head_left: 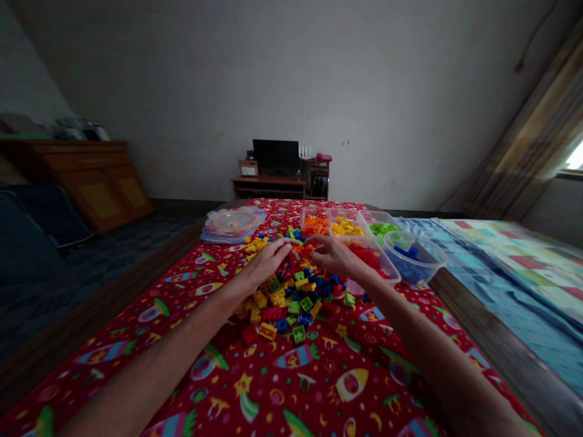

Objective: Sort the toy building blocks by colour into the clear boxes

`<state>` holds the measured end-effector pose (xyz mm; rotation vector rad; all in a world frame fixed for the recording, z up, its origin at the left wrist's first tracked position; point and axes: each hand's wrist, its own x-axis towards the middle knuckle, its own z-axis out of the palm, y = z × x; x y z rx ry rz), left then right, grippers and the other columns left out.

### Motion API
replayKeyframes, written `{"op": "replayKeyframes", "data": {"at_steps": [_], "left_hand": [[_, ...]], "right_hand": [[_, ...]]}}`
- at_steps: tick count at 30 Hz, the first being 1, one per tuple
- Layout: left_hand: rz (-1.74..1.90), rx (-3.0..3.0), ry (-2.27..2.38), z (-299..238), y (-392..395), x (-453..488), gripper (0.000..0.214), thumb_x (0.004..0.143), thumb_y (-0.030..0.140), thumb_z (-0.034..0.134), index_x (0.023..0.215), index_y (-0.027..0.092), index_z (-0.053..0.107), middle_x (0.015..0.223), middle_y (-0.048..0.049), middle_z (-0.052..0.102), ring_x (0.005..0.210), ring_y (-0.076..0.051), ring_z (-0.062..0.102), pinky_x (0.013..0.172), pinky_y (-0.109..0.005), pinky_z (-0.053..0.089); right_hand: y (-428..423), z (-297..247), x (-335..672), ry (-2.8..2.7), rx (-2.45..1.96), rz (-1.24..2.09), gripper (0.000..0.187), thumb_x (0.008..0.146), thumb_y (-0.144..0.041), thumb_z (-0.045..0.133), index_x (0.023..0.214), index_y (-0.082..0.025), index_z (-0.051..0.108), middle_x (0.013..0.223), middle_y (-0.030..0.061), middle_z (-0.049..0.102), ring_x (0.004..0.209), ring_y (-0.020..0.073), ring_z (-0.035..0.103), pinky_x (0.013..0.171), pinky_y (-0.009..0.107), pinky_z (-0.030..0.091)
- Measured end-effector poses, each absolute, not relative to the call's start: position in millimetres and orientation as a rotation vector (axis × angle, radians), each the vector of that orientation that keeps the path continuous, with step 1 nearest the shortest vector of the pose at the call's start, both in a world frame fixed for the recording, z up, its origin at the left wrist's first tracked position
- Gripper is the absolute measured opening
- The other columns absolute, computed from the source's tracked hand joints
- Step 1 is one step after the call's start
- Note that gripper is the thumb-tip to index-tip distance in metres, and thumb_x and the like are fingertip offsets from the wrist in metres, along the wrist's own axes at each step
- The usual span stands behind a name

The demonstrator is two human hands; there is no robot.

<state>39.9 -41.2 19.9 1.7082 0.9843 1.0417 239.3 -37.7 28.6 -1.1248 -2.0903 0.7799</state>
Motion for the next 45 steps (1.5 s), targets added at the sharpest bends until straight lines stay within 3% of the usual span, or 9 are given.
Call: {"op": "replayKeyframes", "data": {"at_steps": [4,14,18,22,27,31,37,41,45], "left_hand": [[1.026,1.727,1.022,16,-39,39,0.040,0.081,0.047,0.054,0.108,0.018,0.060,0.078,0.0000,0.066,0.052,-0.011,0.047,0.050,-0.023,0.037],[1.165,1.246,0.959,9,-46,55,0.015,0.081,0.032,0.054,0.089,0.019,0.057,0.079,-0.0009,0.065,0.068,-0.012,0.059,0.062,-0.023,0.044],[1.162,1.235,0.984,9,-44,53,0.020,0.081,0.035,0.057,0.091,0.017,0.059,0.078,-0.0021,0.066,0.067,-0.012,0.058,0.058,-0.021,0.043],[1.188,1.364,0.992,5,-42,52,0.031,0.078,0.042,0.061,0.096,0.017,0.062,0.086,-0.0037,0.069,0.077,-0.015,0.062,0.062,-0.023,0.046],[1.204,1.537,1.009,5,-42,51,0.027,0.075,0.040,0.063,0.089,0.017,0.067,0.090,-0.0037,0.071,0.084,-0.018,0.065,0.079,-0.030,0.051],[1.240,1.692,1.070,8,-42,51,0.025,0.072,0.038,0.068,0.087,0.018,0.069,0.089,-0.0031,0.072,0.088,-0.021,0.067,0.083,-0.031,0.052],[1.259,1.771,1.095,14,-36,42,0.034,0.079,0.042,0.057,0.100,0.016,0.066,0.091,-0.0049,0.070,0.079,-0.020,0.068,0.072,-0.033,0.057],[1.167,1.936,1.116,29,-30,25,0.029,0.079,0.039,0.055,0.090,0.016,0.068,0.085,-0.0059,0.071,0.080,-0.021,0.068,0.070,-0.032,0.056],[1.151,2.130,1.228,41,-25,8,0.024,0.079,0.032,0.052,0.087,0.018,0.070,0.085,-0.0048,0.072,0.080,-0.021,0.068,0.076,-0.030,0.053]], "right_hand": [[-39,28,237,-2.120,-1.126,0.704,0.034,0.078,-0.016,0.048,0.106,-0.014,0.067,0.058,-0.0047,0.052,0.049,0.0064,0.041,0.049,0.018,0.032],[-47,29,222,-1.920,-1.181,0.782,0.023,0.080,-0.016,0.051,0.095,-0.015,0.069,0.064,-0.0009,0.060,0.053,0.0085,0.051,0.051,0.018,0.037],[-40,26,226,-1.804,-1.170,1.005,0.021,0.085,-0.030,0.052,0.086,-0.013,0.065,0.063,-0.0008,0.059,0.051,0.0086,0.052,0.051,0.020,0.041],[-34,20,229,-1.852,-1.208,0.880,0.020,0.084,-0.030,0.055,0.078,-0.013,0.065,0.060,-0.0021,0.057,0.052,0.0084,0.051,0.050,0.019,0.039],[-36,18,225,-1.909,-1.038,0.831,0.019,0.082,-0.030,0.059,0.085,-0.014,0.068,0.075,0.0027,0.068,0.065,0.0115,0.060,0.057,0.020,0.042],[-44,23,220,-1.903,-1.018,0.924,0.021,0.081,-0.032,0.061,0.089,-0.014,0.069,0.075,0.0041,0.070,0.062,0.0128,0.063,0.056,0.022,0.045],[-39,44,250,-1.997,-1.236,0.349,0.016,0.079,-0.018,0.056,0.085,-0.014,0.071,0.070,0.0026,0.067,0.062,0.0106,0.056,0.058,0.021,0.039],[-31,53,294,-2.070,-1.518,-0.033,0.025,0.078,-0.013,0.051,0.092,-0.014,0.072,0.080,0.0078,0.070,0.068,0.0138,0.057,0.061,0.025,0.037],[-33,53,318,-2.136,-1.792,-0.187,0.035,0.077,-0.008,0.048,0.103,-0.013,0.070,0.099,0.0145,0.069,0.084,0.0192,0.060,0.067,0.027,0.038]]}}
